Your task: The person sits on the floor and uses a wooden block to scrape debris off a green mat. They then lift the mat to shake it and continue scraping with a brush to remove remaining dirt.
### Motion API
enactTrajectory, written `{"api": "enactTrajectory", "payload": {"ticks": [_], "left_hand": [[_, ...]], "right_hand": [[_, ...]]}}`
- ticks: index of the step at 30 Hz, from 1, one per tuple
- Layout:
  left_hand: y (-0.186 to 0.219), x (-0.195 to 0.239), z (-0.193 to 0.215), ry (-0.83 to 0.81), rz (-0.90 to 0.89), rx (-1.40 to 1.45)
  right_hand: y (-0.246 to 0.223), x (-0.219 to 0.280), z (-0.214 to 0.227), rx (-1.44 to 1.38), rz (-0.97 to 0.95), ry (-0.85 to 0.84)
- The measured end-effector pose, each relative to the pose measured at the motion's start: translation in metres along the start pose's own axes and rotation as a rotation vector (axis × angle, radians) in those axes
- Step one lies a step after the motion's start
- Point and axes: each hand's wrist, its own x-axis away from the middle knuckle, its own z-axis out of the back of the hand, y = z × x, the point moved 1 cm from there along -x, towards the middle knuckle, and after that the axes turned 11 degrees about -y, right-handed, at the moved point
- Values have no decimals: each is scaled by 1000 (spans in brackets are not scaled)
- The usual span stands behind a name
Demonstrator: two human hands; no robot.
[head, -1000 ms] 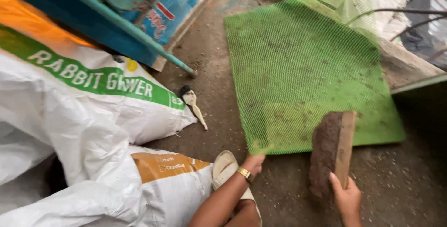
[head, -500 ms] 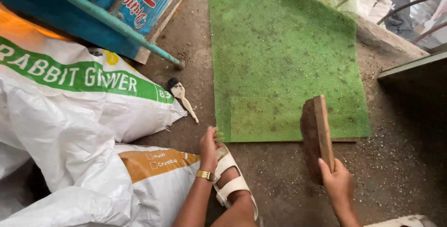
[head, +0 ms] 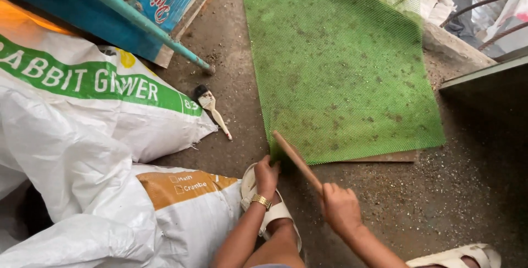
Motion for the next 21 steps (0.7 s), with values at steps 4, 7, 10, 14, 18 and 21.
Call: {"api": "enactTrajectory", "payload": {"ticks": [4, 7, 10, 14, 18, 21], "left_hand": [[11, -1, 4, -49, 106, 56], [-7, -7, -10, -91, 236, 39], [-7, -9, -3, -98, 234, 46], [-4, 1, -1, -95, 131, 61], [1, -4, 5, -110, 163, 204], [10, -10, 3, -137, 195, 173]], "right_hand": [[17, -14, 23, -44, -76, -52], [4, 11, -9, 52, 7, 14], [18, 2, -8, 70, -41, -21], [3, 10, -10, 77, -75, 131], [18, 0, -2, 131, 84, 152], [24, -5, 16, -57, -291, -87]]}}
